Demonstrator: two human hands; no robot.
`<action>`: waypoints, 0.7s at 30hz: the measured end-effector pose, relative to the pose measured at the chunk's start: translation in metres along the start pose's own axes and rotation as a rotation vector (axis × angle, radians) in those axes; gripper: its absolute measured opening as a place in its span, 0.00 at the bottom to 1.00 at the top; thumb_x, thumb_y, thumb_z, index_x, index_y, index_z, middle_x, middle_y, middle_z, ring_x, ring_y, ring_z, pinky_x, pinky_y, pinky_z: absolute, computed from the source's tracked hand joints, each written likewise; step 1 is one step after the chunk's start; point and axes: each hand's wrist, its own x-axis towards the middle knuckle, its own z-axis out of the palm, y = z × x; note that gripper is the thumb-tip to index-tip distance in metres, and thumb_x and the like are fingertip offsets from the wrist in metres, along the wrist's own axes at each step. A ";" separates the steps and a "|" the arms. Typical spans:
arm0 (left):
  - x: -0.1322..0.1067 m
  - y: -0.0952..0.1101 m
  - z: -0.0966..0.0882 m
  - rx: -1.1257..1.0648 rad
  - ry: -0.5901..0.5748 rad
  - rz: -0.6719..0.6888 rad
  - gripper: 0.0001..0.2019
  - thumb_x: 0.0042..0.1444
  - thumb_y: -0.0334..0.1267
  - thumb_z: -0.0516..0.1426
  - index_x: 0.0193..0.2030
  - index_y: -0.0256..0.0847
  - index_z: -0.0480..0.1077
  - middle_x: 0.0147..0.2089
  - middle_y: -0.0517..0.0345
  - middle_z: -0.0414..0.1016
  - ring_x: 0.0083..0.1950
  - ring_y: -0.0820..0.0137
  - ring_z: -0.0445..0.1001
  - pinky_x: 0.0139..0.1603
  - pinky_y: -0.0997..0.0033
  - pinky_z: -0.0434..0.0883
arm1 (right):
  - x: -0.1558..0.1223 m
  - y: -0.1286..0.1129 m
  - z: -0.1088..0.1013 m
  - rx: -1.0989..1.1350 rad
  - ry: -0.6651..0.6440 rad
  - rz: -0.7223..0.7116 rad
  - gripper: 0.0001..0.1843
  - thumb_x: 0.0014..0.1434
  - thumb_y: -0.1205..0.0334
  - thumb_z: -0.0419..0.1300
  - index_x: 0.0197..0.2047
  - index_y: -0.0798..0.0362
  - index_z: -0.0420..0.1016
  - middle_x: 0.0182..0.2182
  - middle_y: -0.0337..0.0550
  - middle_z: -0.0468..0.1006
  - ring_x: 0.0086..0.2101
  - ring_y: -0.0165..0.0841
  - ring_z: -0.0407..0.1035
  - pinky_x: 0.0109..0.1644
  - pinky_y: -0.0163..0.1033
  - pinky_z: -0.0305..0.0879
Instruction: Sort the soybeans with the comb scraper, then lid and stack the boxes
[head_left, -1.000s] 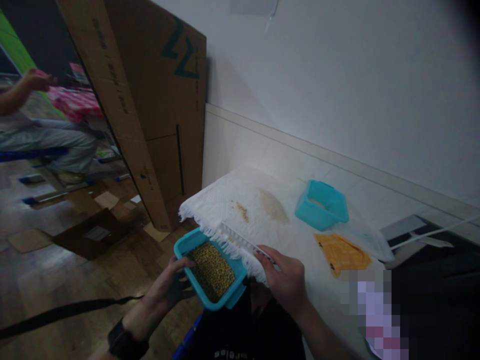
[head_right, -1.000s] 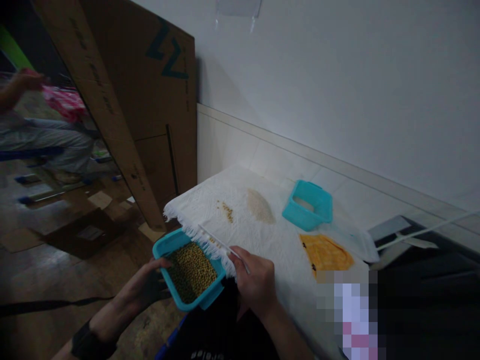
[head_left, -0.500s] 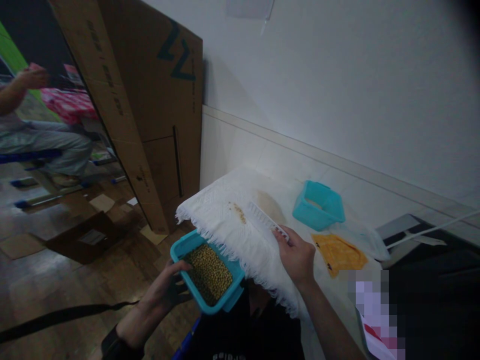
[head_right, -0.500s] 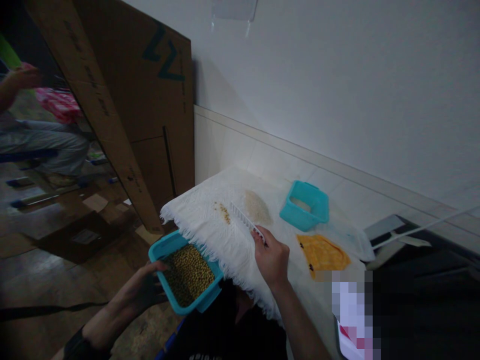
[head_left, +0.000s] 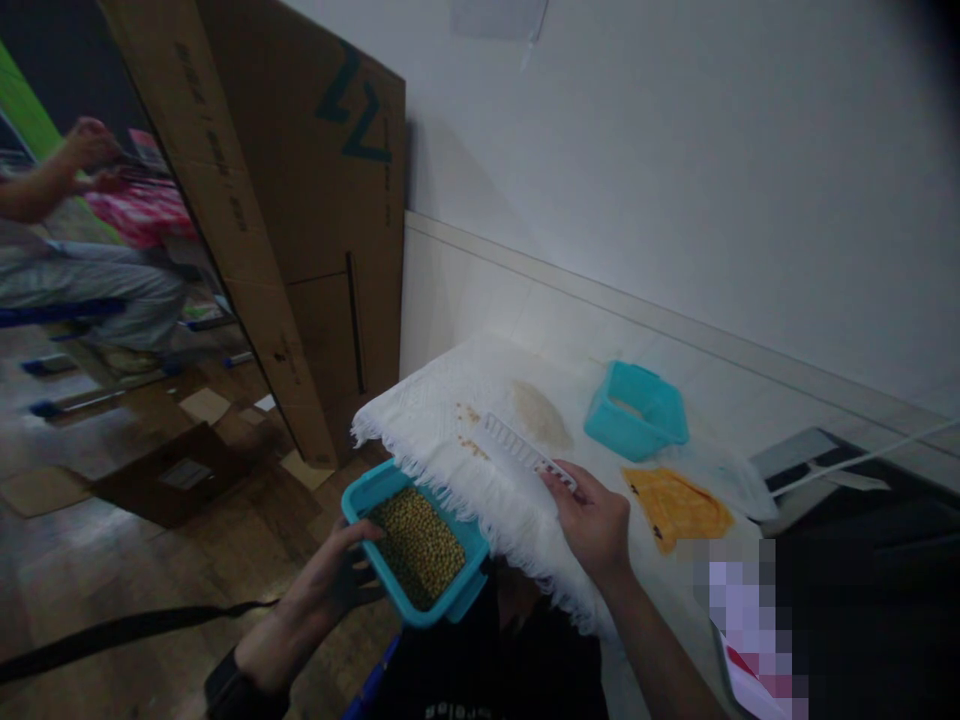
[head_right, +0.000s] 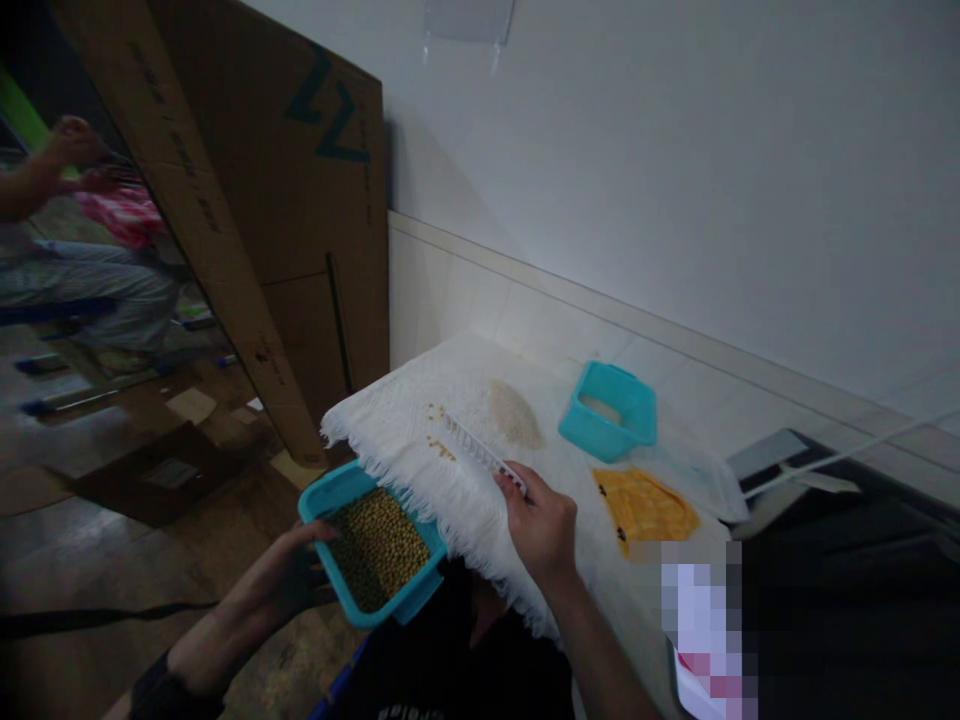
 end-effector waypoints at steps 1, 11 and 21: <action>-0.001 0.001 0.001 0.004 0.018 0.001 0.33 0.34 0.43 0.81 0.46 0.51 0.71 0.37 0.61 0.80 0.38 0.59 0.82 0.44 0.55 0.80 | 0.000 -0.001 -0.001 0.010 -0.010 0.009 0.29 0.76 0.34 0.66 0.44 0.51 0.96 0.26 0.45 0.90 0.18 0.36 0.78 0.26 0.36 0.78; -0.004 0.000 0.000 0.010 -0.021 0.039 0.30 0.42 0.43 0.79 0.50 0.51 0.74 0.42 0.58 0.83 0.40 0.57 0.84 0.46 0.54 0.80 | -0.002 0.004 -0.005 -0.010 0.035 0.018 0.30 0.74 0.33 0.67 0.42 0.51 0.96 0.29 0.48 0.92 0.22 0.39 0.84 0.29 0.36 0.82; -0.003 0.000 -0.001 0.007 -0.016 0.038 0.33 0.40 0.43 0.80 0.52 0.52 0.74 0.39 0.60 0.82 0.39 0.57 0.82 0.46 0.53 0.79 | -0.011 -0.005 -0.007 -0.018 -0.042 0.002 0.30 0.77 0.32 0.65 0.44 0.49 0.96 0.27 0.45 0.91 0.20 0.38 0.81 0.28 0.36 0.82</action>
